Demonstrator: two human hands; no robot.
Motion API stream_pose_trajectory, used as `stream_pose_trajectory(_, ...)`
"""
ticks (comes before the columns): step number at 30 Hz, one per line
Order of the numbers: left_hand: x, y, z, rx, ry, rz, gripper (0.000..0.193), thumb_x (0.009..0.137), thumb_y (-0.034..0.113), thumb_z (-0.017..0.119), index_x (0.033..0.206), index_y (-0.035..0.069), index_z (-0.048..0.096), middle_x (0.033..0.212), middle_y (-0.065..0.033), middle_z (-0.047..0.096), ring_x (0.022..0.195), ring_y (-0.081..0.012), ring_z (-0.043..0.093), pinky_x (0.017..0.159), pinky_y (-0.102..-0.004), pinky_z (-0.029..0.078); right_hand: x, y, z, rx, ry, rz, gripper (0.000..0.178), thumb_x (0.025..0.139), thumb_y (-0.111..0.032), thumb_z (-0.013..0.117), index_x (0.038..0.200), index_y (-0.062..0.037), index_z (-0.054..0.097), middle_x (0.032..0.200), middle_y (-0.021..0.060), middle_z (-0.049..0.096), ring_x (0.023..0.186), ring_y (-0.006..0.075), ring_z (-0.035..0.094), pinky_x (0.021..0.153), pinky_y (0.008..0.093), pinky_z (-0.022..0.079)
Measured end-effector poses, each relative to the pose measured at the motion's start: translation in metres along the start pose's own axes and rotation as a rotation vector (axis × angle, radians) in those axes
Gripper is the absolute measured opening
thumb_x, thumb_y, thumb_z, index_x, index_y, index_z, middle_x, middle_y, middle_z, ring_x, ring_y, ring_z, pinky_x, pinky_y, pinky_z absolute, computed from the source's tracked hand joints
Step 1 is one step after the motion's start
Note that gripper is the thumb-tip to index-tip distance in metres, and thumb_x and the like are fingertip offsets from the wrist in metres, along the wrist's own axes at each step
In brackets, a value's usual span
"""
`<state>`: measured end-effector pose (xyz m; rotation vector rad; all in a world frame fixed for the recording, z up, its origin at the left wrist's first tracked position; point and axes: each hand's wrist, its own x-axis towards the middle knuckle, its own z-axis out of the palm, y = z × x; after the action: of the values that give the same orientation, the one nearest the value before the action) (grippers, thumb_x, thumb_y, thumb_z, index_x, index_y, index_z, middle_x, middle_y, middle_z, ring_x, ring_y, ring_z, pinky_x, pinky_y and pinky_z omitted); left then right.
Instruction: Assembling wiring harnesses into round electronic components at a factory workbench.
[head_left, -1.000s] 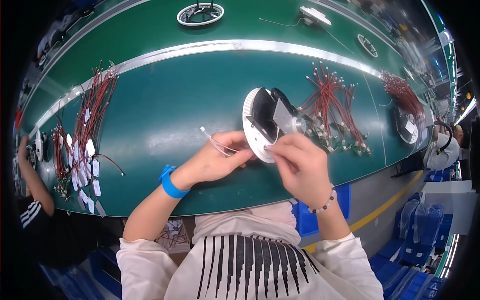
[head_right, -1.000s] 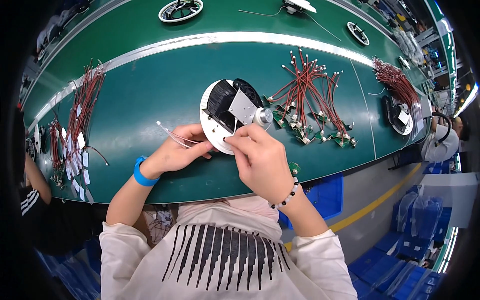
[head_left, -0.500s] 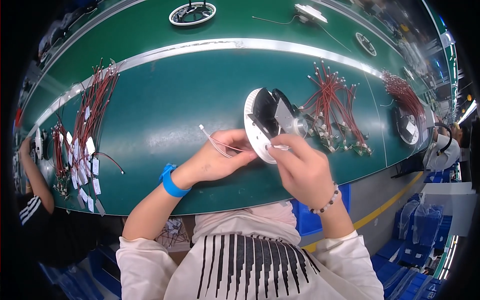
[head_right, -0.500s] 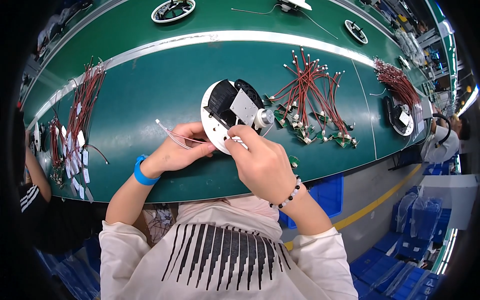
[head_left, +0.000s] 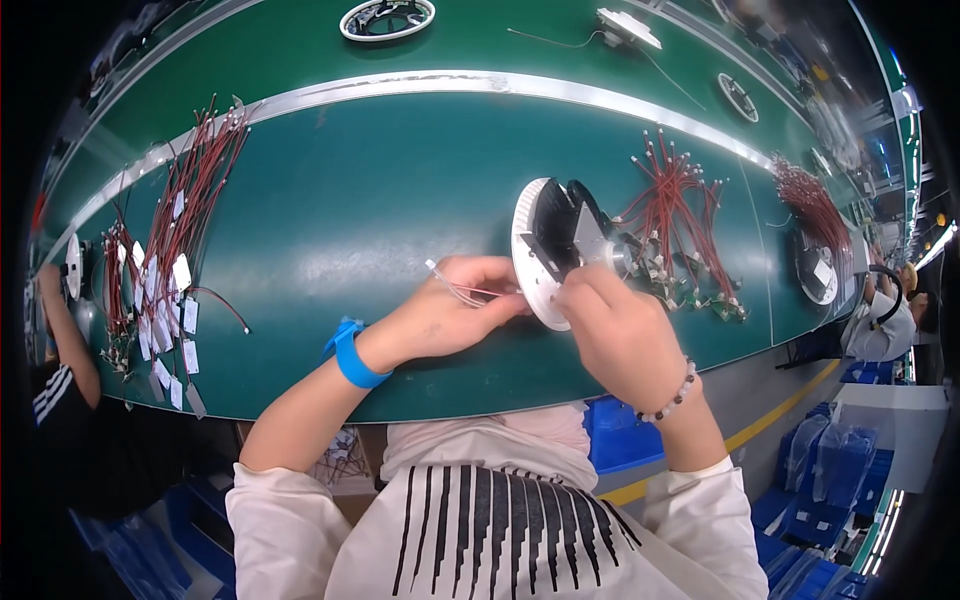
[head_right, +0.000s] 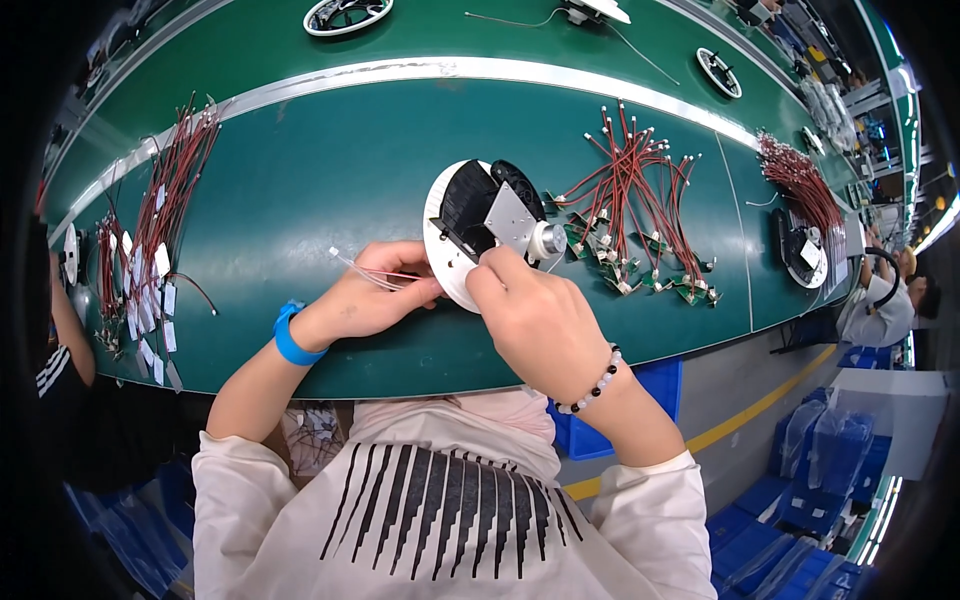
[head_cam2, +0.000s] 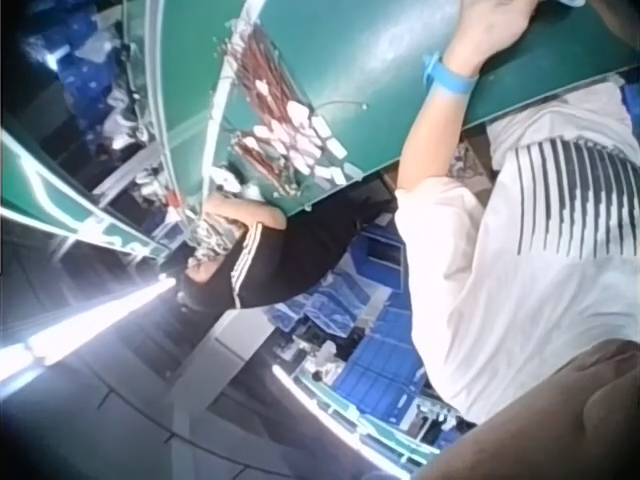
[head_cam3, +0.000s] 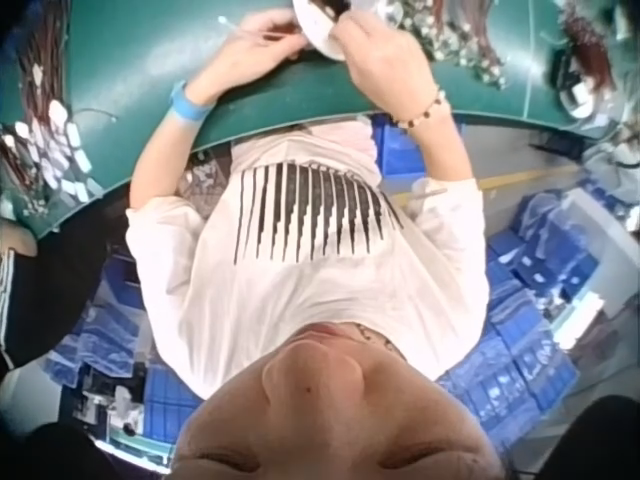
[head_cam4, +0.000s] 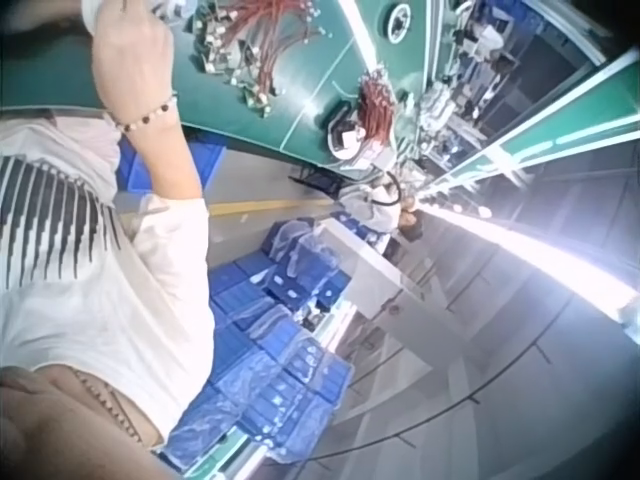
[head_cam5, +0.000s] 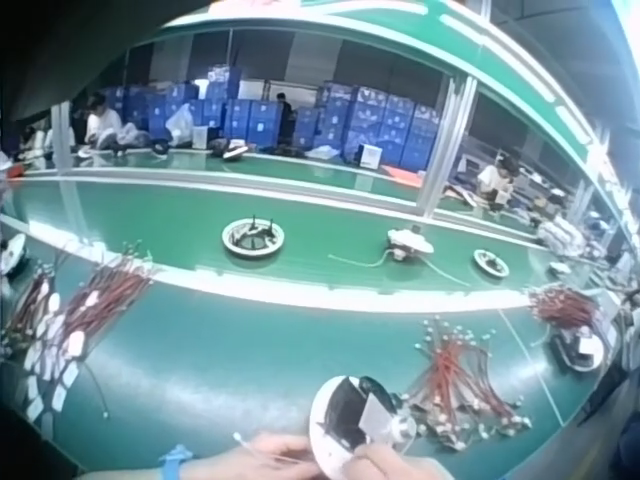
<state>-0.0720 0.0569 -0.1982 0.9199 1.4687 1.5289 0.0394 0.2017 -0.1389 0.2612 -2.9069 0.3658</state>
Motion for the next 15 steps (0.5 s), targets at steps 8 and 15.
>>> stream_pose_trajectory(8,0.0009,-0.0035,0.0039,-0.010,0.054,-0.003,0.021,0.078,0.004,0.050,0.098,0.000,0.055,0.085,-0.0039,0.059,0.072,-0.0083,0.055,0.065,-0.0219,0.045,-0.0031,-0.0009,0.0026,0.511,0.185,0.233,0.018,0.064,0.009,0.059,0.077,-0.0017,0.054,0.069,0.0072,0.058,0.048,0.0136,0.053,0.043,0.0223,0.041)
stream_pose_trajectory(15,0.0019,0.0005,0.0060,-0.039,0.060,-0.027,0.021,0.078,0.004,0.051,0.099,0.000,0.055,0.085,-0.0047,0.060,0.073,-0.0083,0.055,0.065,-0.0212,0.045,-0.0033,-0.0030,0.0031,0.350,0.206,0.134,0.017,0.065,0.006,0.060,0.078,-0.0045,0.056,0.063,0.0072,0.057,0.046,0.0152,0.053,0.042,0.0231,0.039)
